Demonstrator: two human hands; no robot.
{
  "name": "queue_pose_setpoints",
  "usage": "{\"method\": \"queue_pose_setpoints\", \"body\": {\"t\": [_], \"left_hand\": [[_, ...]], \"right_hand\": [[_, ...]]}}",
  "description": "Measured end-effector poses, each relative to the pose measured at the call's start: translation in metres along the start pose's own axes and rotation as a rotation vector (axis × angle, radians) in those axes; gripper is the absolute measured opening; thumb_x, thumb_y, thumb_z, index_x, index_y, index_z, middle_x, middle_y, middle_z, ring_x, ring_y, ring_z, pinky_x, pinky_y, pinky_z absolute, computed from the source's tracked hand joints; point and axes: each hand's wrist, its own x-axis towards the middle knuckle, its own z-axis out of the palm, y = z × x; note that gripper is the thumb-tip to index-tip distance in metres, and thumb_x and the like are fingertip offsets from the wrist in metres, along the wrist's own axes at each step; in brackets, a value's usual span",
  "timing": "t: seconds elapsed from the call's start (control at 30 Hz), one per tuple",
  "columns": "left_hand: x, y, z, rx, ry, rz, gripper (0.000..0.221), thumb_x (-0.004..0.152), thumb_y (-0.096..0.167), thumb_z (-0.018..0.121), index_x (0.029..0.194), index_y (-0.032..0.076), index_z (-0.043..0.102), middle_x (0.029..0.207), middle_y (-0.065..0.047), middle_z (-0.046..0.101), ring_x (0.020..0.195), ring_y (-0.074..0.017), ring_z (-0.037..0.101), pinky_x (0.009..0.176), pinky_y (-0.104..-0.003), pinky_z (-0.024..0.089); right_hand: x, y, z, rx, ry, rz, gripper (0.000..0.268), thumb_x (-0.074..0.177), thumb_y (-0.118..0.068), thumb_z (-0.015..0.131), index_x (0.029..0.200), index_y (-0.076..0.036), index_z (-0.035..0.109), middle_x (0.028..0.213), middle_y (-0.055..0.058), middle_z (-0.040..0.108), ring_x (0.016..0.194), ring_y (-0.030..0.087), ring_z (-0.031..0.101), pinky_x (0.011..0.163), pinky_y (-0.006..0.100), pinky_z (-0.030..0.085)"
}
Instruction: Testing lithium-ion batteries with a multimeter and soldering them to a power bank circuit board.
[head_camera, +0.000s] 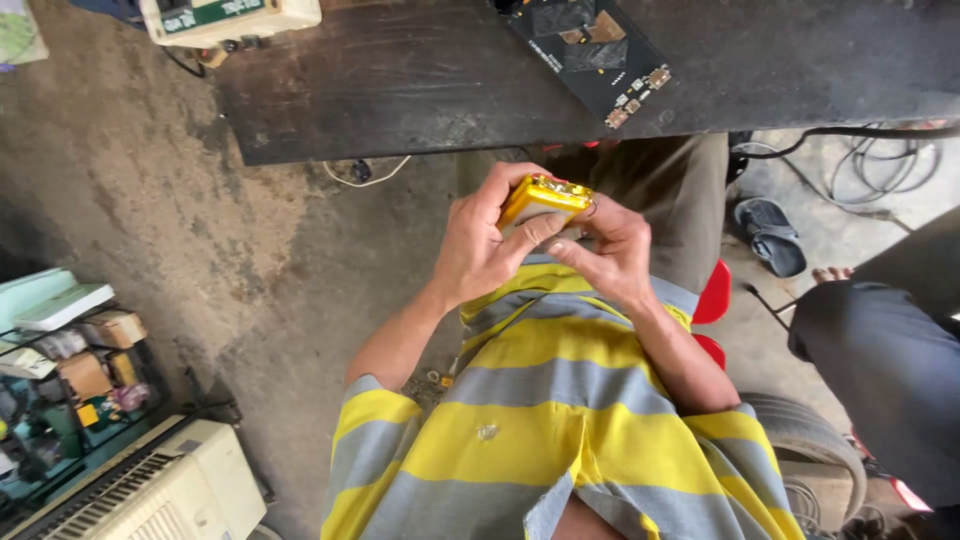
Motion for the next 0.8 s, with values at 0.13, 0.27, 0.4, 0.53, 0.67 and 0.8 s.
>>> {"method": "queue_pose_setpoints", "body": {"t": [0.13,0.27,0.4,0.53,0.67,0.8], "left_hand": [[0.001,0.001,-0.014,0.026,-0.032,-0.013,0.039,0.092,0.017,0.082,0.125,0.01,0.063,0.097,-0.012,0.072,0.088,-0.0208,0.073,0.079,-0.036,0.061],[0.006,0.002,-0.018,-0.064,-0.071,-0.052,0.037,0.094,0.013,0.079,0.127,0.006,0.062,0.1,-0.012,0.073,0.094,-0.016,0.07,0.085,-0.036,0.059],[0.003,-0.008,-0.017,-0.107,-0.078,-0.07,0.039,0.093,0.012,0.079,0.127,0.005,0.062,0.102,-0.013,0.072,0.095,-0.0185,0.07,0.087,-0.037,0.059],[-0.003,-0.02,-0.014,-0.098,-0.117,-0.12,0.051,0.082,0.016,0.089,0.125,0.007,0.063,0.102,-0.009,0.073,0.098,-0.0159,0.069,0.092,-0.035,0.056],[0.003,0.001,-0.017,0.134,-0.219,-0.172,0.076,0.062,0.019,0.101,0.124,0.01,0.059,0.106,-0.018,0.073,0.1,-0.0389,0.073,0.093,-0.049,0.056],[0.012,0.013,-0.016,0.348,-0.212,-0.229,0.077,0.062,0.027,0.096,0.126,0.02,0.053,0.106,-0.009,0.074,0.101,-0.0383,0.074,0.09,-0.05,0.057]], "right_hand": [[-0.008,0.002,-0.005,0.069,0.081,-0.011,0.045,0.08,0.001,0.089,0.116,0.014,0.066,0.091,0.02,0.075,0.083,0.023,0.075,0.076,0.035,0.059],[-0.003,-0.006,-0.002,0.0,0.11,-0.122,0.044,0.081,0.006,0.087,0.119,0.014,0.067,0.09,0.019,0.076,0.08,0.021,0.075,0.073,0.033,0.059],[-0.001,-0.012,-0.009,-0.123,0.157,-0.152,0.025,0.088,0.005,0.083,0.111,0.01,0.074,0.086,0.015,0.077,0.072,0.015,0.072,0.065,0.03,0.058],[-0.007,-0.007,-0.02,-0.113,0.172,-0.14,0.014,0.088,0.009,0.08,0.101,0.009,0.075,0.084,0.019,0.073,0.065,0.018,0.066,0.06,0.033,0.054],[-0.012,-0.004,-0.024,0.124,0.15,-0.036,0.017,0.088,0.011,0.077,0.103,0.014,0.07,0.083,0.021,0.07,0.071,0.018,0.068,0.066,0.033,0.058],[-0.016,0.006,-0.014,0.234,0.052,-0.05,0.063,0.072,0.006,0.09,0.126,0.016,0.058,0.1,0.026,0.073,0.089,0.027,0.075,0.085,0.042,0.061]]}}
